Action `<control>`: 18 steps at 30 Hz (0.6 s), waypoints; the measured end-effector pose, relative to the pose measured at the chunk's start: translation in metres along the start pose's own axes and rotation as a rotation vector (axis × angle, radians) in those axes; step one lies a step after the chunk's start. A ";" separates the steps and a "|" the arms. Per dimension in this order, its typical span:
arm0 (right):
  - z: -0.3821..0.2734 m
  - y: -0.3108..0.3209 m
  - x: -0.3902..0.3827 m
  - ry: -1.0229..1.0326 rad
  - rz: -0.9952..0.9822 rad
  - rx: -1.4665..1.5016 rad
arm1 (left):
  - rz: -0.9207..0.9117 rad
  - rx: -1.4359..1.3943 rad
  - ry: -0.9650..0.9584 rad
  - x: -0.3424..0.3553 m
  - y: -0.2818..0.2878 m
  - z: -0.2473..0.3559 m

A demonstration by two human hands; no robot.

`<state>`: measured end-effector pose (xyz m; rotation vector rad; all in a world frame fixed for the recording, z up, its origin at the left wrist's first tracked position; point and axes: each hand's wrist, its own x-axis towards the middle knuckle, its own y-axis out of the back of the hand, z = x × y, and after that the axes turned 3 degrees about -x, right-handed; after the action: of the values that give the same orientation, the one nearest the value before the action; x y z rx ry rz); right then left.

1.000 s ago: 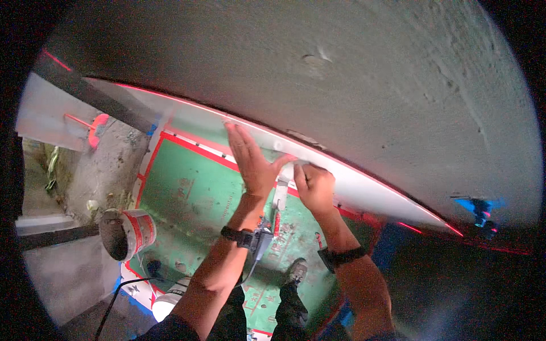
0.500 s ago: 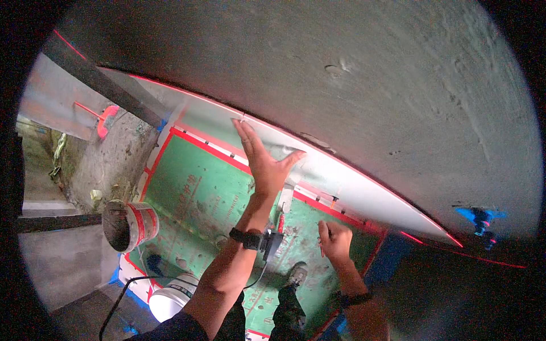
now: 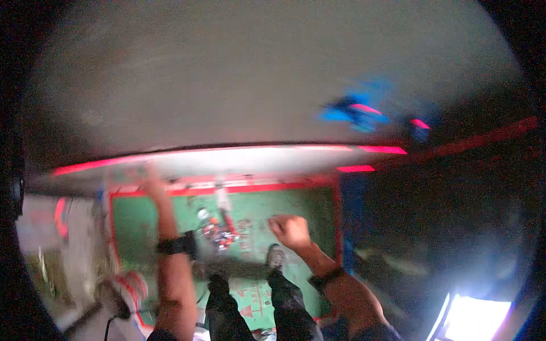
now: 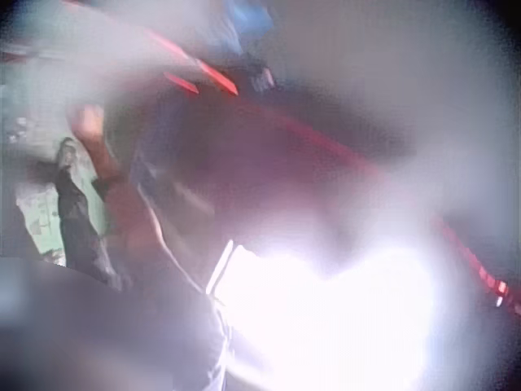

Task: Apply adhesive to the back of a wall tile and install it onto a wall, using tile levelers to ensure alignment.

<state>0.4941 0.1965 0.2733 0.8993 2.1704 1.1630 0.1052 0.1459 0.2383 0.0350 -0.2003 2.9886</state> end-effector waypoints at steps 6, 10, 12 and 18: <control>0.098 0.070 0.013 -0.071 0.166 0.074 | 0.077 -0.178 0.268 -0.012 -0.036 -0.002; 0.163 0.130 0.044 0.112 0.308 0.005 | 0.085 -0.101 0.279 -0.093 -0.096 0.014; 0.187 0.159 0.075 0.197 0.213 -0.070 | 0.016 -0.017 0.203 -0.127 -0.114 0.026; 0.244 0.166 0.074 0.283 0.224 -0.086 | -0.311 0.156 -0.031 -0.204 -0.156 0.041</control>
<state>0.6673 0.4461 0.2839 1.0116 2.2595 1.5634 0.3308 0.2637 0.2926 0.1188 0.0337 2.6875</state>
